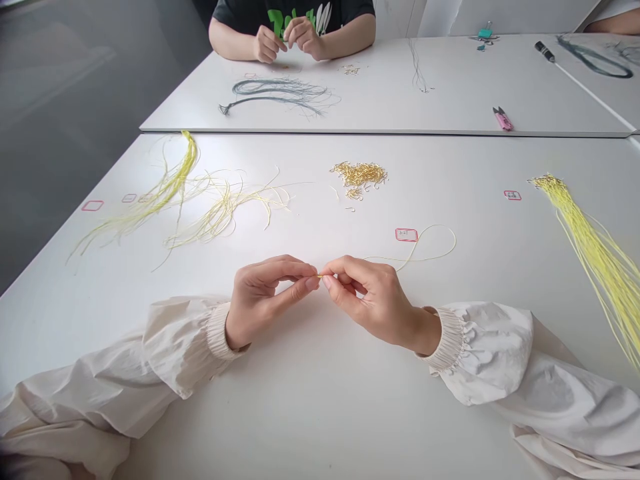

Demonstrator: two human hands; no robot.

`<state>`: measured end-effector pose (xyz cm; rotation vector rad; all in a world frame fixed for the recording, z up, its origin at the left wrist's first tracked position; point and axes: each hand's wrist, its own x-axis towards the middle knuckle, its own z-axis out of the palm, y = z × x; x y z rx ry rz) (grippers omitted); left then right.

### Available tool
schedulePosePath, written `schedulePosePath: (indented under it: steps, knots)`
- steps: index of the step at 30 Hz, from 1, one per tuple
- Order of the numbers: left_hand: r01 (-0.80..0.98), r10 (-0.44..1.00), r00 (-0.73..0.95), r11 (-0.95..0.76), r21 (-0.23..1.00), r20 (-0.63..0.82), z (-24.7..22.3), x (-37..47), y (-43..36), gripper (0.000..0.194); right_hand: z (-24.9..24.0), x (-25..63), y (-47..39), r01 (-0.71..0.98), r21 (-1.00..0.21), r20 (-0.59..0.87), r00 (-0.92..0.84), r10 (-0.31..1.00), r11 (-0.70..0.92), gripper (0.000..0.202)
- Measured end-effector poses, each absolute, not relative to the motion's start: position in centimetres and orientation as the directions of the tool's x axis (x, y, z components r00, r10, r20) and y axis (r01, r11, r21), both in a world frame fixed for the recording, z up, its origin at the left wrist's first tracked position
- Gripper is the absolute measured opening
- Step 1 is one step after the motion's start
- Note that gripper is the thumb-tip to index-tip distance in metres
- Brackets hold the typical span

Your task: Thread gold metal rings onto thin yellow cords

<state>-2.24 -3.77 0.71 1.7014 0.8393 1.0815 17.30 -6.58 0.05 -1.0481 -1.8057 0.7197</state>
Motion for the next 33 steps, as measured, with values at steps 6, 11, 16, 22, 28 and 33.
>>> schedulePosePath:
  steps: [6, 11, 16, 22, 28, 33]
  knots:
    - [0.111, 0.837, 0.405, -0.444, 0.889, 0.367, 0.76, -2.31, -3.77, 0.007, 0.18, 17.23, -6.49, 0.357, -0.801, 0.414, -0.249, 0.876, 0.48, 0.011]
    - [0.143, 0.819, 0.426, -0.481, 0.865, 0.385, 0.91, -2.23, -3.79, 0.007, 0.26, 17.18, -6.39, 0.371, -0.776, 0.446, -0.25, 0.859, 0.51, 0.013]
    - [0.136, 0.84, 0.419, -0.434, 0.891, 0.345, 1.07, -2.15, -3.84, 0.004, 0.05, 17.23, -6.49, 0.353, -0.8, 0.423, -0.244, 0.873, 0.486, 0.01]
    - [0.166, 0.867, 0.414, -0.371, 0.914, 0.277, 1.17, -2.15, -3.93, 0.007, 0.08, 17.24, -6.51, 0.347, -0.817, 0.394, -0.249, 0.885, 0.461, 0.01]
    - [0.186, 0.848, 0.426, -0.424, 0.887, 0.316, 1.04, -2.22, -3.97, 0.01, 0.33, 17.16, -6.58, 0.33, -0.816, 0.409, -0.252, 0.877, 0.475, 0.012]
    - [0.169, 0.868, 0.432, -0.345, 0.923, 0.245, 1.24, -2.19, -4.03, 0.01, 0.26, 17.17, -6.6, 0.255, -0.897, 0.301, -0.247, 0.921, 0.361, 0.012]
